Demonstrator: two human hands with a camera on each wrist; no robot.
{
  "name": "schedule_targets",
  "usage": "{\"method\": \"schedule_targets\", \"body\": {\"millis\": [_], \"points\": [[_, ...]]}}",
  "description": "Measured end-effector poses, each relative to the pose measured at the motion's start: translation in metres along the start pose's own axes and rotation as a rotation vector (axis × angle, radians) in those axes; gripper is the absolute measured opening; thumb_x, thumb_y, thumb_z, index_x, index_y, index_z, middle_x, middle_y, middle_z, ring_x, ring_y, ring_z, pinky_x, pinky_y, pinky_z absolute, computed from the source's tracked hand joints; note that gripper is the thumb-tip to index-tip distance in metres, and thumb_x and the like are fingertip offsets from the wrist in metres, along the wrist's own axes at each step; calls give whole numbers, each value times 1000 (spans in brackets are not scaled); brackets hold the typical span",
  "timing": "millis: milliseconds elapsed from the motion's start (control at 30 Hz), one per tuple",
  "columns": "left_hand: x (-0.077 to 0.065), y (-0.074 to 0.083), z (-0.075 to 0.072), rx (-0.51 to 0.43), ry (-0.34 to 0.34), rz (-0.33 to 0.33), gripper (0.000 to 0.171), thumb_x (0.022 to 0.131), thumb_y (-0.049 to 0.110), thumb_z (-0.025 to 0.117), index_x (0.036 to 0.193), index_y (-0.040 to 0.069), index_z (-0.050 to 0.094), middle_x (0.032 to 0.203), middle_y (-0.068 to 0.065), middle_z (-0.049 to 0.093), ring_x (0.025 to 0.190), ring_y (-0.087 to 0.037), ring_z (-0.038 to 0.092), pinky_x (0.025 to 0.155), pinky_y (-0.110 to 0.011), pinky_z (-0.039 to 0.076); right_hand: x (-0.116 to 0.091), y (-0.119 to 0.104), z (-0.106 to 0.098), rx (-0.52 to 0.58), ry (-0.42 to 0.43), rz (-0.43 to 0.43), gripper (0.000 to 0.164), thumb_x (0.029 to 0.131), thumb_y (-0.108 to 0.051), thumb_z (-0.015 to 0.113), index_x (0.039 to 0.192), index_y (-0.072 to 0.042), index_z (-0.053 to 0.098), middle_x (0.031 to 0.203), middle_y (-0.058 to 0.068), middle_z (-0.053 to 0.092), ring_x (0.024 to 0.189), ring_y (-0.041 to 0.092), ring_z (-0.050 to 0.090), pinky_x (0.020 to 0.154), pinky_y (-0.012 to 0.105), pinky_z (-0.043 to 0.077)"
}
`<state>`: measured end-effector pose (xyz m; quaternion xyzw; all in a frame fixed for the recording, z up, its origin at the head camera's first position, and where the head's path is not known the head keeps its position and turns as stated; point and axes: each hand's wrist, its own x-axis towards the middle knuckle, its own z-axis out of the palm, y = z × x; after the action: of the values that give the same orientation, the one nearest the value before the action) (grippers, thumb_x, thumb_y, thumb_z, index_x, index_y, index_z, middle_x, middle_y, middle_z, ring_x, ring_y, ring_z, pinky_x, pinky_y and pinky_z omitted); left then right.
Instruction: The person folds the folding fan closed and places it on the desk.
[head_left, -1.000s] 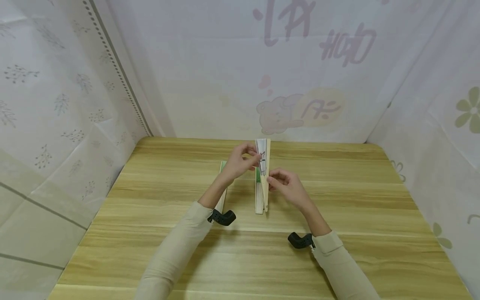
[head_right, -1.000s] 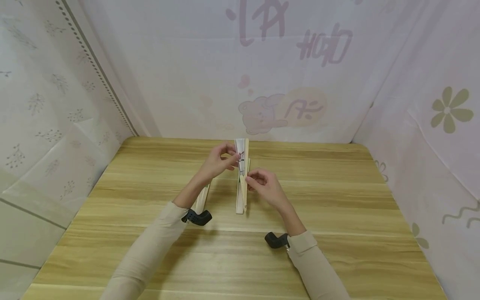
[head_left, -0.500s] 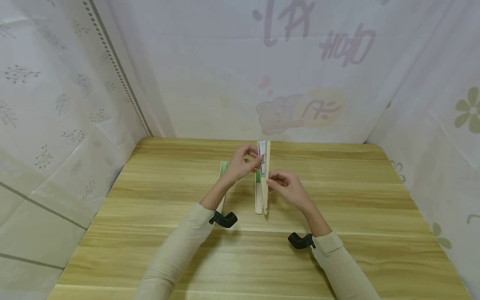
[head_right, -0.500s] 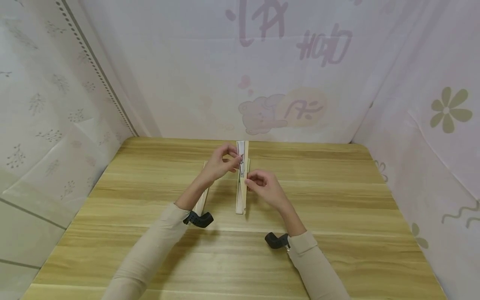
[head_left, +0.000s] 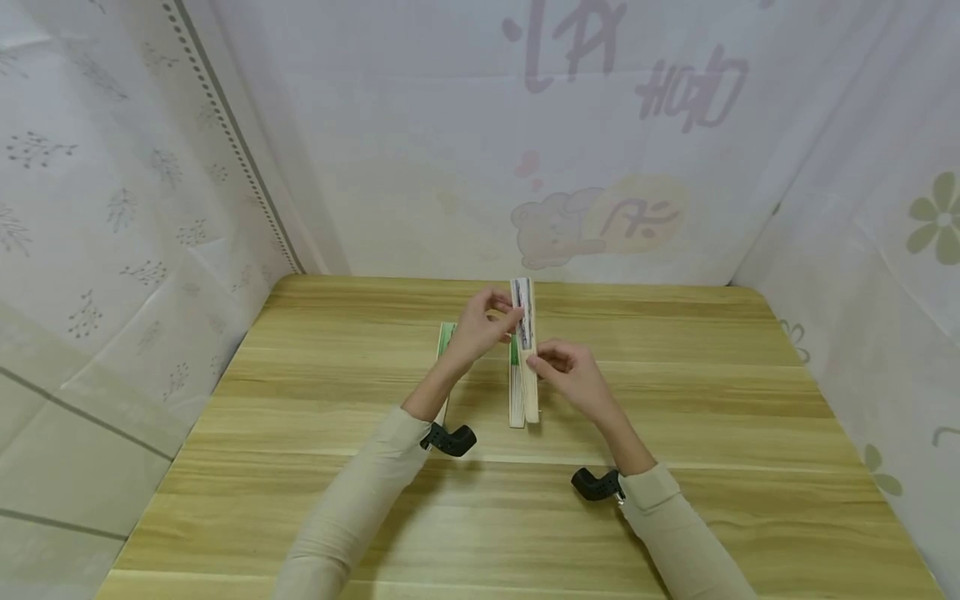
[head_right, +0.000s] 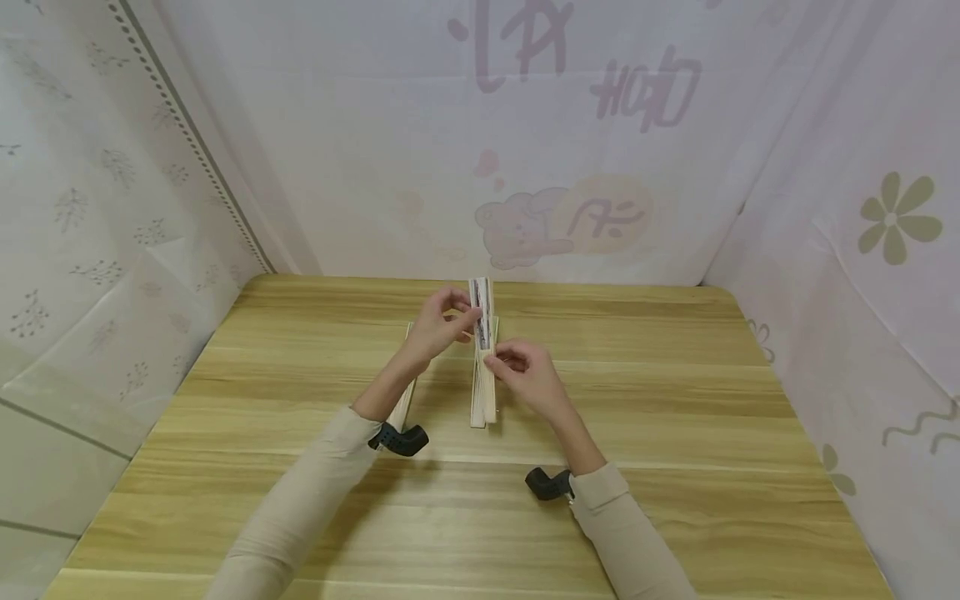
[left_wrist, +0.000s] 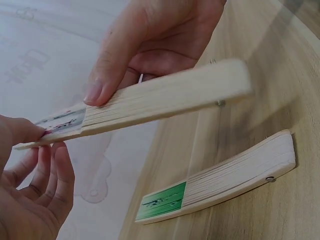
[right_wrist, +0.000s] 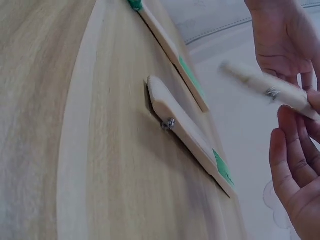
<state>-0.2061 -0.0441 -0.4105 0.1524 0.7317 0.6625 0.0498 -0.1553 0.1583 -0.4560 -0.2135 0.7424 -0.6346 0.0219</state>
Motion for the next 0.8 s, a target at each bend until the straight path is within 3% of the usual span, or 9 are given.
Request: {"method": "schedule_targets", "body": {"millis": [167,333,500,633,800], "points": [[-2,-2,0,-37,-33,7,26,100,8,67,121,-3,57,104,-16,63,88,-48,66,70,-47,61,0,2,0,2,52,11,16,100,1,63,111,10,70,101,22,70,82,28,70,77,55,58],[-6,-8,3,-59,-94,-45,25,99,5,68,122,-1,59,105,-17,66,90,-47,68,78,-61,56,-2,6,-2,58,83,39,19,101,-5,64,112,8,70,101,19,71,85,25,70,77,43,60],[-13,-15,12,-38,-155,-61,27,98,3,68,123,-3,59,106,-19,68,85,-40,70,76,-59,57,-5,6,-6,127,140,100,25,102,-12,66,114,10,69,106,20,69,88,25,70,82,47,58],[-18,-20,22,-38,-206,-69,28,98,-1,67,124,-5,56,106,-22,67,89,-48,68,73,-55,59,-7,5,-10,120,185,159,29,101,-16,67,116,9,69,109,20,69,92,25,69,85,48,57],[-22,-25,36,-27,-202,-73,27,97,-3,67,121,-5,55,100,-19,67,85,-49,68,67,-54,60,-12,8,-17,77,198,188,31,102,-18,67,119,8,69,114,20,68,97,25,67,86,45,57]]}}
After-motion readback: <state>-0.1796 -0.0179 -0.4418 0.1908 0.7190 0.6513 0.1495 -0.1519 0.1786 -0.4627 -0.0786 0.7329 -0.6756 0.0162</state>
